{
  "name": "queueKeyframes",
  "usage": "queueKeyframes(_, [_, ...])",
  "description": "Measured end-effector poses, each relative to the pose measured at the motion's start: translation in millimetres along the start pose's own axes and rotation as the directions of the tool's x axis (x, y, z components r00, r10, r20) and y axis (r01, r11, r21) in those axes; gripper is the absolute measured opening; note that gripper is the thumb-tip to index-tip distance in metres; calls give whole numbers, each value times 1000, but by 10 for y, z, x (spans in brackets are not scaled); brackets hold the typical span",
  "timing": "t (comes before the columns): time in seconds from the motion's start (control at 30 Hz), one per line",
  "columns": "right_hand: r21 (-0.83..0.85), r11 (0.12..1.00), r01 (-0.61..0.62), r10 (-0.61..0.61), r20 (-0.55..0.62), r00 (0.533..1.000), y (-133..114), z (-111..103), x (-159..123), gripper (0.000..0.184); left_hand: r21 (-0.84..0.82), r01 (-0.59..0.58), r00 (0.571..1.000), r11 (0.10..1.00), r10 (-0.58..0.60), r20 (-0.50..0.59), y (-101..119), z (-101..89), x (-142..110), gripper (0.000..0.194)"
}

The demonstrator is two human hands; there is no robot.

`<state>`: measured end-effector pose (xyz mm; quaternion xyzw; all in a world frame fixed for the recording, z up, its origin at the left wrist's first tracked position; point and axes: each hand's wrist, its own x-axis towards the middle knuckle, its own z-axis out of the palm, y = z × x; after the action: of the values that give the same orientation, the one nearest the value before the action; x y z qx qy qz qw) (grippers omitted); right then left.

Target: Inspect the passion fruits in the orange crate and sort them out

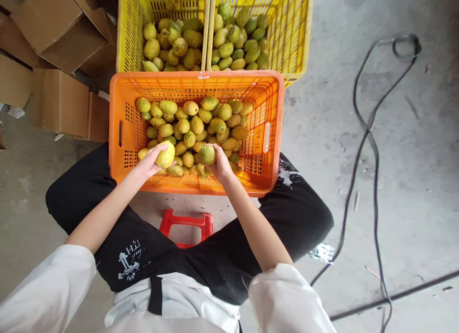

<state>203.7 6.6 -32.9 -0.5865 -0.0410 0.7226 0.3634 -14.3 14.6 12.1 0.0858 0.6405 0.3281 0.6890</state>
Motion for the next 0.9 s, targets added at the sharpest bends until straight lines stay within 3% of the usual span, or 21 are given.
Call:
queueKeyframes(0.27, [-83,995,62,-63,-5,998,41,-55,-11,44,19,65,998,998,-65,19,61,27,5,19])
queueKeyframes(0.53, [-106,991,81,-82,-6,997,57,-59,29,28,-16,72,997,997,-71,22,34,-3,49,33])
queueKeyframes(0.67, [-18,999,48,-49,-31,998,61,-57,53,19,-1,46,999,999,-46,27,12,-32,71,40])
queueKeyframes(0.8, [37,999,26,-24,-59,998,56,-62,66,18,-13,86,995,996,-85,54,-2,-40,63,24])
queueKeyframes(0.9, [14,1000,19,-19,-50,999,44,-78,76,21,-53,129,992,990,-128,12,3,-20,49,12])
